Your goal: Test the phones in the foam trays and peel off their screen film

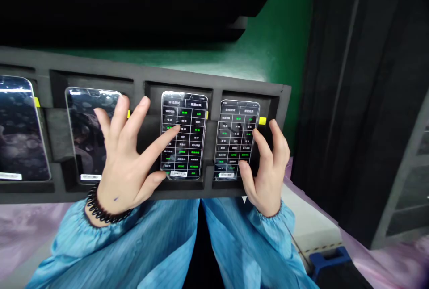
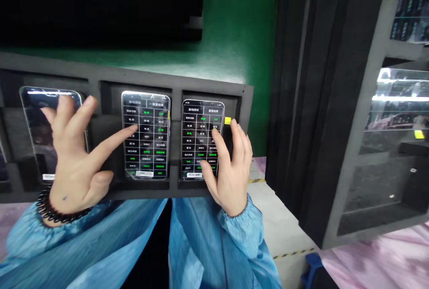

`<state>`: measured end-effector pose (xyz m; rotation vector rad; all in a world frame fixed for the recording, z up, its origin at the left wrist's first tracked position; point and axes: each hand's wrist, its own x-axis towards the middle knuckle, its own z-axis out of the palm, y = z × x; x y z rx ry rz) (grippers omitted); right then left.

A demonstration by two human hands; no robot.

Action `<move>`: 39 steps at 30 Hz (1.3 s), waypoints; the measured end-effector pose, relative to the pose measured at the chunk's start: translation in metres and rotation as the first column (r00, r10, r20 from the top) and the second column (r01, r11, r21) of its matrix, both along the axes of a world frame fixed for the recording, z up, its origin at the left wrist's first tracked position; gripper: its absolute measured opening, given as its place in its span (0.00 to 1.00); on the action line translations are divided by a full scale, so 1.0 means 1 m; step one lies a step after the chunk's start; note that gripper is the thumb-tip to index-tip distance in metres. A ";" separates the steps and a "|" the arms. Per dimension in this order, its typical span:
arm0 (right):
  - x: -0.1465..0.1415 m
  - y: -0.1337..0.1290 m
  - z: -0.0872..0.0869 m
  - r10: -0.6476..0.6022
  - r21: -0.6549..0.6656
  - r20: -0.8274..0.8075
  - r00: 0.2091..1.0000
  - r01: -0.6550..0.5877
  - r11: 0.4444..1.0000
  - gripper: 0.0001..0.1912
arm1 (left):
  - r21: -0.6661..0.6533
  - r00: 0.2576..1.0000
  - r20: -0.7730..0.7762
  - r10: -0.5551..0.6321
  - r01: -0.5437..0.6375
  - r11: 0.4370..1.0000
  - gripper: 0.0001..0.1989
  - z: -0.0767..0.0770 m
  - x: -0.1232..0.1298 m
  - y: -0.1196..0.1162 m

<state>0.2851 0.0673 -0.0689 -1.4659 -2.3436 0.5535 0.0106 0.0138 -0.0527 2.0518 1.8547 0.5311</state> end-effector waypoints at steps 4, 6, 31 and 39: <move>0.003 -0.002 -0.001 -0.031 0.028 -0.029 0.999 0.031 0.999 0.30 | 0.035 1.000 -0.007 -0.003 0.004 0.999 0.28 0.002 0.000 -0.001; 0.004 -0.004 -0.002 -0.052 0.042 -0.047 0.998 0.054 0.998 0.29 | 0.046 1.000 -0.022 -0.017 0.018 0.999 0.28 0.002 0.002 -0.001; 0.006 -0.011 -0.002 -0.104 0.179 -0.084 0.991 0.117 0.977 0.21 | 0.032 0.972 -0.070 -0.225 0.228 0.973 0.29 0.000 0.008 0.004; 0.006 -0.009 -0.002 -0.105 0.162 -0.063 0.992 0.114 0.980 0.21 | -0.011 0.968 -0.112 -0.225 0.225 0.974 0.30 -0.002 0.006 0.002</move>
